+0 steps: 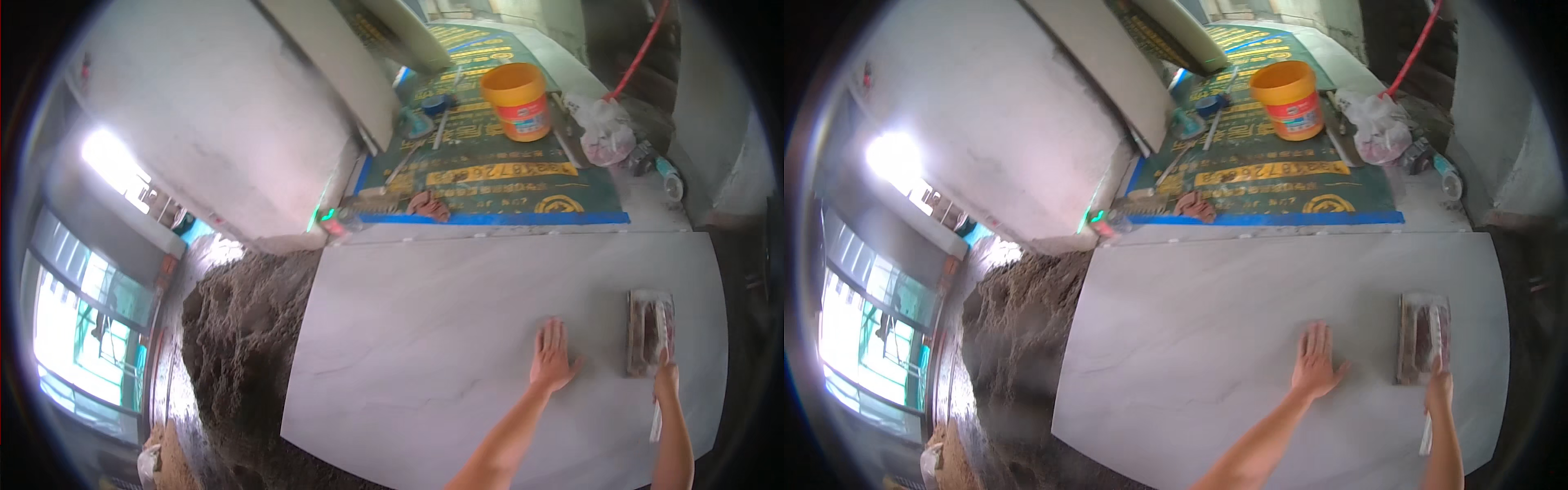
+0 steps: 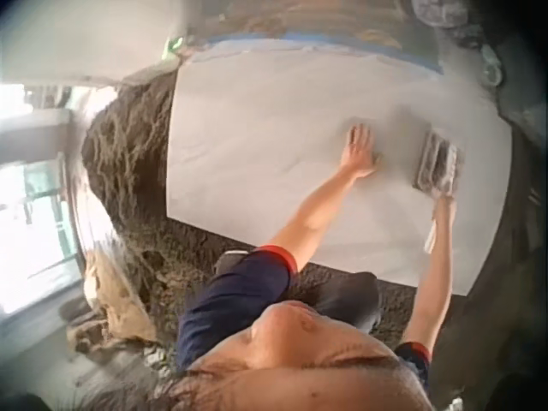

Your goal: The person carries and lays a large tile onto the floor with another person. The person then aligns the tile using a laser level, taps it down with a float, and checks the joints by hand.

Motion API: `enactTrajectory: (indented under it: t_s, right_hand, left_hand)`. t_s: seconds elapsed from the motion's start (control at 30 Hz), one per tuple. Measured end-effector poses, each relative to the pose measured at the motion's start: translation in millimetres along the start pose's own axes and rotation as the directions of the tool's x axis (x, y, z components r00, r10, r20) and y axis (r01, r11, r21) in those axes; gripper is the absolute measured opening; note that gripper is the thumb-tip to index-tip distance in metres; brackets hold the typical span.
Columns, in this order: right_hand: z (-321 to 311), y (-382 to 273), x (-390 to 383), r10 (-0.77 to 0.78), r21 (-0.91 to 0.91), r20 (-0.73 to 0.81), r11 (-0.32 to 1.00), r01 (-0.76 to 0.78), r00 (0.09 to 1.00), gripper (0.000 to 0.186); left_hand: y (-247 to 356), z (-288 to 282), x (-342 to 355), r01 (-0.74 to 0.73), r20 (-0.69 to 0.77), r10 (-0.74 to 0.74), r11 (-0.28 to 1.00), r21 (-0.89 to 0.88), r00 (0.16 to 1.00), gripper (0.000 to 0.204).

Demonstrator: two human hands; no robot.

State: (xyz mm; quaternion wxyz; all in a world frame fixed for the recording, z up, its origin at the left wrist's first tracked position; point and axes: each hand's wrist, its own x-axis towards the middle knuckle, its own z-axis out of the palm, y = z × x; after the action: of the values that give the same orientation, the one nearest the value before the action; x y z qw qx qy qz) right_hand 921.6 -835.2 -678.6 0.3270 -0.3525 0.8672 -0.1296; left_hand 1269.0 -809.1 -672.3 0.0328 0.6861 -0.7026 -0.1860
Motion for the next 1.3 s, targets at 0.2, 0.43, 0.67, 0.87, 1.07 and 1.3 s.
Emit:
enactTrajectory:
  t_s: [0.2, 0.43, 0.67, 0.87, 1.07, 1.3]
  right_hand:
    - [-10.5, 167.5, -127.3, -0.254, -0.293, 0.112, 0.915, 0.276, 0.961, 0.078]
    - [8.2, 185.2, -302.7, -0.112, -0.402, 0.387, 0.873, 0.276, 0.915, 0.052]
    - [1.5, 34.1, -304.6, -0.384, -0.541, 0.565, 0.495, 0.68, 0.73, 0.051]
    - [26.5, 4.3, -281.7, -0.623, 0.573, 0.04, 0.655, 0.492, 0.782, 0.04]
    - [174.5, -96.9, -284.7, -0.365, -0.451, 0.356, 0.74, 0.5, 0.861, 0.072]
    - [142.7, -259.6, -329.0, -0.666, 0.116, 0.368, 0.725, 0.679, 0.649, 0.066]
  left_hand:
    - [-125.6, 0.8, -81.3, -0.173, 0.054, 0.173, 0.985, -0.006, 0.983, 0.087]
    - [-326.0, -13.3, -263.0, 0.635, -0.228, -0.635, 0.768, -0.082, 0.738, 0.085]
    - [-353.5, -7.1, -298.1, 0.72, -0.305, -0.763, 0.642, -0.263, 0.569, 0.094]
    - [-351.9, -20.5, -295.2, 0.724, -0.242, -0.783, 0.622, -0.299, 0.573, 0.093]
    - [-350.9, -21.8, -297.4, 0.741, -0.17, -0.793, 0.607, -0.288, 0.585, 0.095]
    - [-360.3, -22.1, -295.4, 0.698, -0.195, -0.772, 0.632, -0.335, 0.605, 0.097]
